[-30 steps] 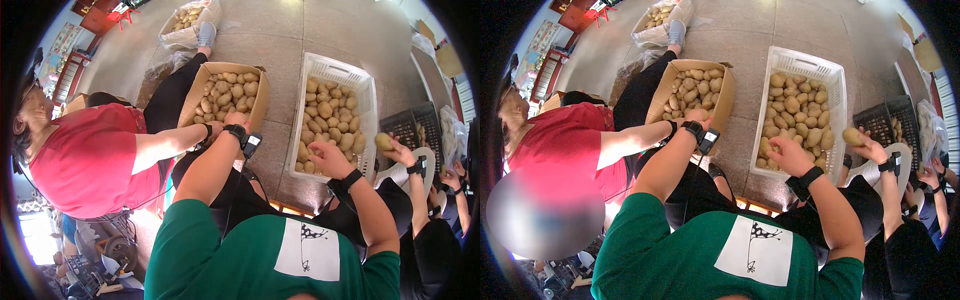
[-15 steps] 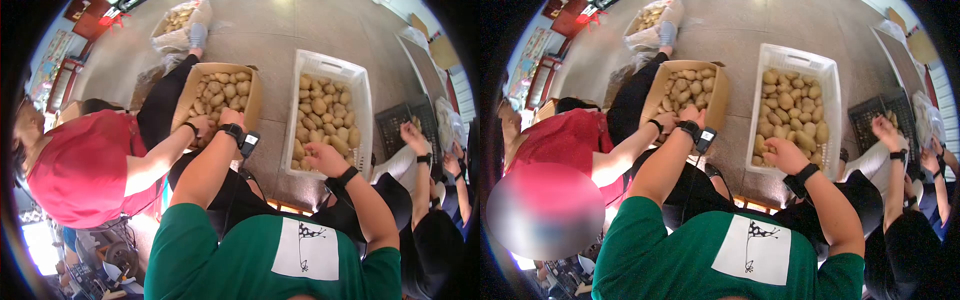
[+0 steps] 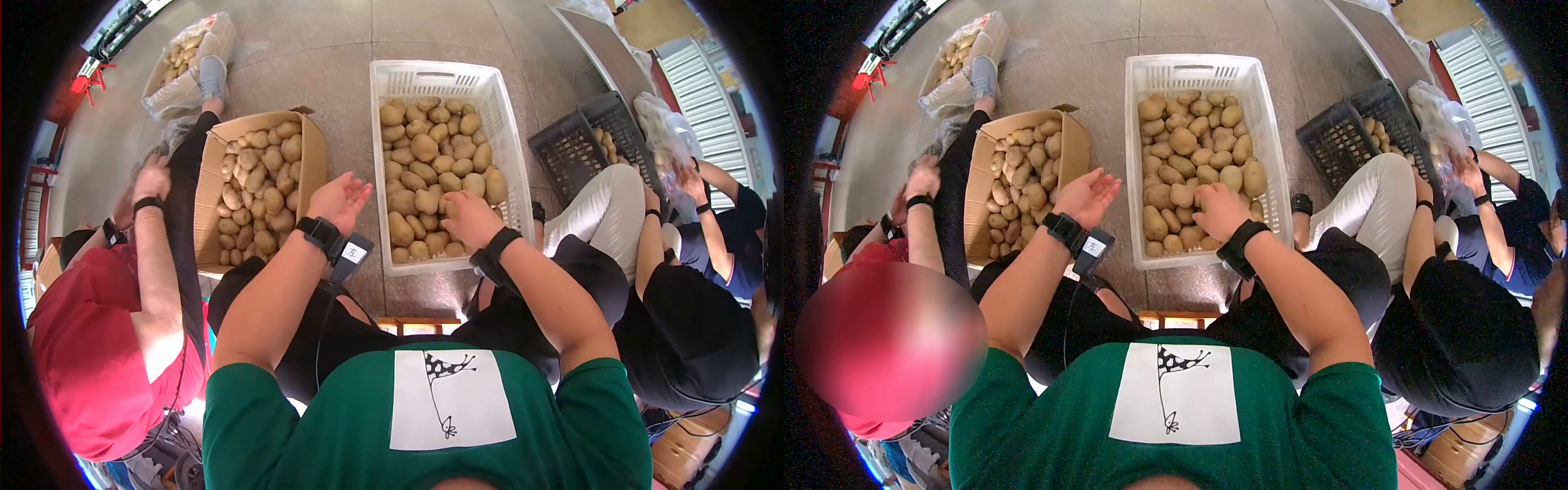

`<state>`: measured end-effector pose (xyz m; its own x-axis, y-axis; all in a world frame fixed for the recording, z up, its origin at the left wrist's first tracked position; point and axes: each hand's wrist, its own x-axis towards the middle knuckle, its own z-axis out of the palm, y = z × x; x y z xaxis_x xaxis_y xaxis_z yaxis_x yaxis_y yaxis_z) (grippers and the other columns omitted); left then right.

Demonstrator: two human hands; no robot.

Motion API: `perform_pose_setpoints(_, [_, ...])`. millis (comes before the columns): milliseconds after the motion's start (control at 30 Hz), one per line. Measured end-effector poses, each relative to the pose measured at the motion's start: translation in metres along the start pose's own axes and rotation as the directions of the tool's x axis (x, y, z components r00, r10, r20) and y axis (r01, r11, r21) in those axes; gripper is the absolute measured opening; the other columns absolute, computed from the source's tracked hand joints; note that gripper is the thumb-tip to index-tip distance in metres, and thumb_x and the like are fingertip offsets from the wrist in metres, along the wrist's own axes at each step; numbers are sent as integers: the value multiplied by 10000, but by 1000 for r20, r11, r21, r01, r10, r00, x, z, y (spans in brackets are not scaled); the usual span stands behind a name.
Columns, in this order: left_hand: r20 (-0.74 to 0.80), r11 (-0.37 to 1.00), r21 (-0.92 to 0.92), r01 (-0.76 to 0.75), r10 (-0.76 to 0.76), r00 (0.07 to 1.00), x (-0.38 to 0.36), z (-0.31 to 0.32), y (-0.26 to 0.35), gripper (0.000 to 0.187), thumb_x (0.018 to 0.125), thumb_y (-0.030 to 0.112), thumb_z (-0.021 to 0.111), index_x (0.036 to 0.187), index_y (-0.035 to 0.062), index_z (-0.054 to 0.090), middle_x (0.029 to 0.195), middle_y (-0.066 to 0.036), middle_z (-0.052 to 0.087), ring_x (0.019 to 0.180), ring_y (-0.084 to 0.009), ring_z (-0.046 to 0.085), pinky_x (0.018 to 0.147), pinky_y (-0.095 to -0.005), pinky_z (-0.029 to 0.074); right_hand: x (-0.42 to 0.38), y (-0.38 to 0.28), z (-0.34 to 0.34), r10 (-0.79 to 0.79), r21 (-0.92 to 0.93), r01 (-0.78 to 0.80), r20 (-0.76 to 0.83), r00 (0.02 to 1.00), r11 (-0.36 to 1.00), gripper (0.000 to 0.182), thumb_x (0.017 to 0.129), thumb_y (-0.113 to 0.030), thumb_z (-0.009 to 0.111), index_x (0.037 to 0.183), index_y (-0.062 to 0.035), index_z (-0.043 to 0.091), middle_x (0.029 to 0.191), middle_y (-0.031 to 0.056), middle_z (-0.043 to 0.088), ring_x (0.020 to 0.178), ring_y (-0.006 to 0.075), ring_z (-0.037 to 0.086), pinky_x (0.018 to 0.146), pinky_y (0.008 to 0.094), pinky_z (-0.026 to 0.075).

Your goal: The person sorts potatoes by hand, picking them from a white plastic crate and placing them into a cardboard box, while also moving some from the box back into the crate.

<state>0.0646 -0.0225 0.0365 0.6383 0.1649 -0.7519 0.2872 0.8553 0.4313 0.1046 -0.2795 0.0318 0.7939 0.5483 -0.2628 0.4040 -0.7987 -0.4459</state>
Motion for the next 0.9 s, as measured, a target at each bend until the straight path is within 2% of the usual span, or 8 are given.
perform_pose_setpoints(33, [31, 1000, 19, 18, -19, 999, -3, 3, -1, 190, 850, 70, 459, 1005, -23, 399, 931, -118, 413, 857, -247, 473, 800, -330, 460, 2, 5, 1, 61, -6, -61, 101, 993, 998, 470, 707, -236, 606, 1116, -88, 428, 1088, 183, 449, 959, 362, 481, 844, 389, 403])
perform_pose_setpoints(333, [33, 996, 67, 57, -59, 998, -6, 11, -2, 193, 849, 87, 467, 999, -16, 402, 906, -113, 430, 848, -257, 481, 780, -334, 464, 19, 26, 17, 67, 25, -73, 192, 979, 997, 550, 679, -157, 626, 1163, -125, 367, 1115, 195, 428, 949, 371, 498, 830, 387, 418])
perform_pose_setpoints(400, [23, 996, 75, 53, -55, 998, -6, 11, -2, 194, 848, 88, 470, 997, -15, 403, 900, -112, 433, 844, -256, 482, 770, -332, 466, 23, 23, 19, 162, -65, -150, 258, 952, 987, 543, 684, -136, 616, 1160, -138, 354, 1134, 204, 408, 949, 369, 499, 823, 385, 423])
perform_pose_setpoints(533, [57, 995, 82, 60, -64, 996, 3, 4, -3, 208, 857, 105, 463, 1023, -10, 414, 922, -119, 444, 872, -258, 483, 783, -333, 466, 31, 22, 21, 183, -84, -165, 305, 935, 983, 564, 656, -131, 623, 1144, -134, 340, 983, 236, 510, 929, 357, 519, 800, 389, 425])
perform_pose_setpoints(600, [71, 996, 53, 67, -70, 995, -1, 5, -4, 213, 848, 92, 472, 1017, -21, 406, 937, -131, 434, 874, -250, 469, 773, -332, 461, 29, 11, 14, 140, -19, -141, 314, 939, 990, 541, 672, -151, 604, 1121, -35, 324, 961, 260, 531, 914, 365, 522, 801, 392, 412])
perform_pose_setpoints(800, [58, 991, 105, 87, -94, 994, -10, 11, -8, 207, 847, 101, 474, 1006, -12, 405, 947, -127, 437, 862, -240, 470, 782, -339, 449, 32, -23, -7, 74, 209, -126, 238, 968, 970, 494, 736, -231, 592, 1100, -28, 326, 914, 231, 538, 795, 321, 559, 687, 361, 464])
perform_pose_setpoints(867, [98, 983, 149, 107, -123, 988, -14, 14, -9, 213, 846, 118, 479, 1001, -8, 404, 951, -118, 443, 867, -235, 470, 770, -340, 445, 27, -47, -24, 150, 507, -335, 371, 917, 794, 480, 767, -289, 582, 1087, -29, 336, 924, 174, 514, 724, 217, 560, 564, 295, 490])
perform_pose_setpoints(900, [84, 977, 175, 121, -137, 987, -16, 15, -10, 224, 845, 153, 490, 1007, 12, 429, 955, -92, 454, 861, -222, 474, 758, -343, 439, 27, -46, -19, 89, 608, -278, 322, 943, 744, 444, 797, -302, 560, 1086, -40, 348, 949, 115, 480, 733, 138, 535, 510, 246, 490])
